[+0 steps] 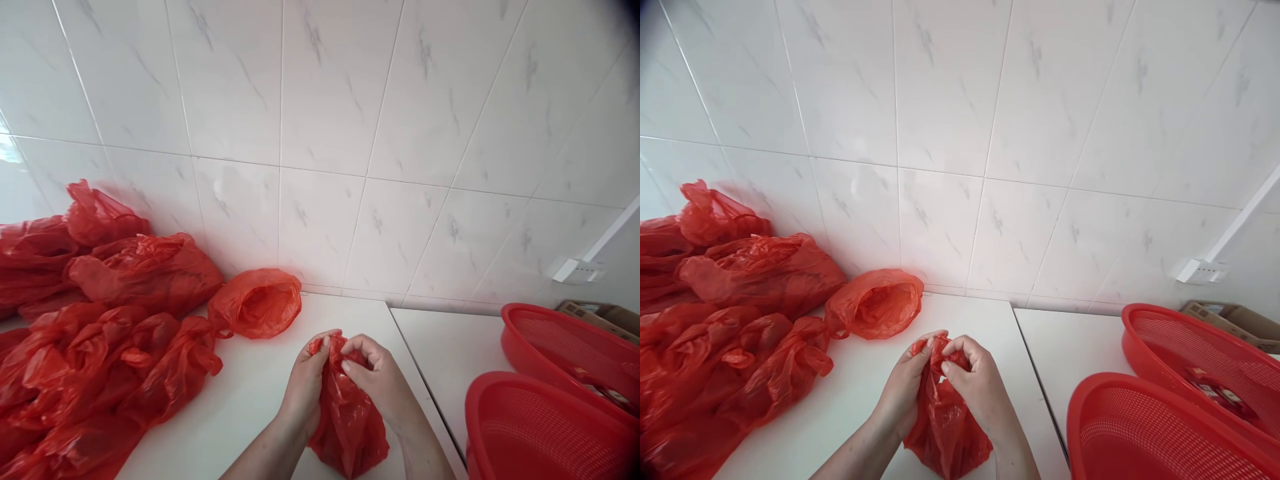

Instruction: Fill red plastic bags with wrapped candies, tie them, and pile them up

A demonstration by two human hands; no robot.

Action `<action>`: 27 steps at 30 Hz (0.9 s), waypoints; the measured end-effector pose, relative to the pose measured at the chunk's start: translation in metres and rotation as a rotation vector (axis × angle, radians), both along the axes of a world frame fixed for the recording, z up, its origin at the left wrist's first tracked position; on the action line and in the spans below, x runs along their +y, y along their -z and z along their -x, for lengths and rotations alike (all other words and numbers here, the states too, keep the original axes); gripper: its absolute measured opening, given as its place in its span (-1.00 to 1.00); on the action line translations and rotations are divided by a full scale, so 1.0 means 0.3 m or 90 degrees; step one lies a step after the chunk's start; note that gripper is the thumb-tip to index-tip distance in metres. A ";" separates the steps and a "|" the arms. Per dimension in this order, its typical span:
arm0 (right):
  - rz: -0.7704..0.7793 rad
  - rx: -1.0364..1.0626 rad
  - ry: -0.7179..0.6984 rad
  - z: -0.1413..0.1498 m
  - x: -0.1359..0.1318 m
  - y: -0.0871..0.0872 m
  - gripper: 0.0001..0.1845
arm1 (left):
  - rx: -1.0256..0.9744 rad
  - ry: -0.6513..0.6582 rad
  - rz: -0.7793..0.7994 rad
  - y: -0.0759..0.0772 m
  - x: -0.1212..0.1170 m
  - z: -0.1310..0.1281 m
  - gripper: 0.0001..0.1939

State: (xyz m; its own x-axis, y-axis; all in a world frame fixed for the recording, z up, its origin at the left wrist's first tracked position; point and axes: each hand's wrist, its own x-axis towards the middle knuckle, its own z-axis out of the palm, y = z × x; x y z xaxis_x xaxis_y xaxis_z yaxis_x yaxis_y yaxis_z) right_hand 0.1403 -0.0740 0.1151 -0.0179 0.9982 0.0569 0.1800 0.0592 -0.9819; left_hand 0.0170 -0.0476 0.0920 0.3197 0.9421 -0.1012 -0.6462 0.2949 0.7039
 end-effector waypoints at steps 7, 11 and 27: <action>0.005 -0.110 0.202 0.000 0.033 0.042 -0.79 | 0.197 -0.044 -0.218 -0.023 -0.028 0.007 -0.75; -0.008 0.105 0.053 -0.002 0.017 0.004 -0.74 | 0.253 -0.071 -0.286 -0.011 -0.019 0.001 -0.70; 0.008 0.098 0.375 -0.176 0.180 0.367 -0.64 | 0.716 -0.123 -0.922 0.215 -0.147 0.313 -0.45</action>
State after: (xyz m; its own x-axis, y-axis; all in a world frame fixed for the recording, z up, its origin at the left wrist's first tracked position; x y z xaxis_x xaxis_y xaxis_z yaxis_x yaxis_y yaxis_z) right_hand 0.1931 -0.0200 0.0050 0.5447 0.8386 0.0036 0.0355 -0.0188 -0.9992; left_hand -0.0770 -0.0916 0.0276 0.5723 0.4859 0.6606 0.3042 -0.8739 0.3793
